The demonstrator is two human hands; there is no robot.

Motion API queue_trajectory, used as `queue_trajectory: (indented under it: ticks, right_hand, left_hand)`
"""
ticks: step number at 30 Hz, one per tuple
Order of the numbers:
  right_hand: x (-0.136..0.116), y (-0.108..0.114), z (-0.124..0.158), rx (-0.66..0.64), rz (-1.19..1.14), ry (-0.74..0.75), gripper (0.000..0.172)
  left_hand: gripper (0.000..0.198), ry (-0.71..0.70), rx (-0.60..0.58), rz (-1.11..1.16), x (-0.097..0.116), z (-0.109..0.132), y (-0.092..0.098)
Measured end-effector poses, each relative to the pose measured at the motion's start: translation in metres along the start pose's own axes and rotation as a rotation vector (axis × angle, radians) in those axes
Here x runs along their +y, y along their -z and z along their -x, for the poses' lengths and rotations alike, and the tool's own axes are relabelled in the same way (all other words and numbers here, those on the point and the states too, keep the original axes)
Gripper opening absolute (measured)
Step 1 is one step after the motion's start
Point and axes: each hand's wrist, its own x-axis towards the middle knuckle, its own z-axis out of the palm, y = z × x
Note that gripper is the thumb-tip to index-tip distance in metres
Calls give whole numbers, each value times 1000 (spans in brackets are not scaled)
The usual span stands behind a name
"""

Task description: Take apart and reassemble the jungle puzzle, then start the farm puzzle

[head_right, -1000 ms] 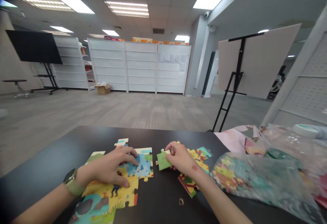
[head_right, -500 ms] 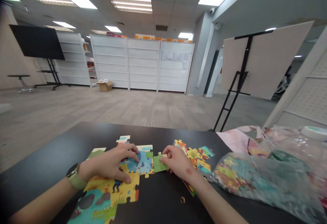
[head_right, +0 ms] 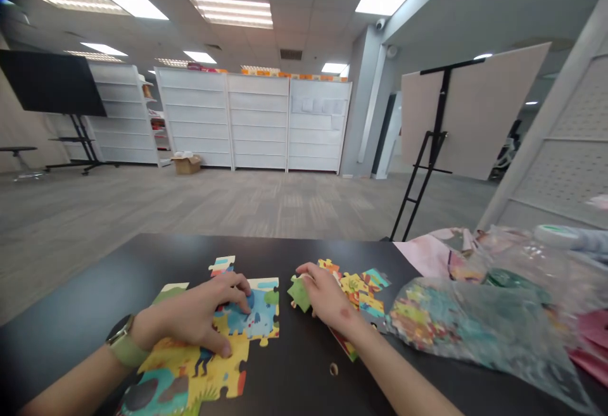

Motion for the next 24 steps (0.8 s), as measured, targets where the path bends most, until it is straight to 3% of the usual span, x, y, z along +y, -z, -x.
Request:
queue_trajectory:
  ticks: [6,16,24]
  right_hand:
    - [0,-1,-3,-35,-101,25,26]
    - [1,-12,-2,115,78,76,11]
    - [4,0,-6,14,-37,112,26]
  left_hand:
    - [51,-23,-41,15,13,0,0]
    - [53,-30,-46,6,14,-2,-1]
    - [53,-24,-54,17,11,-2,-3]
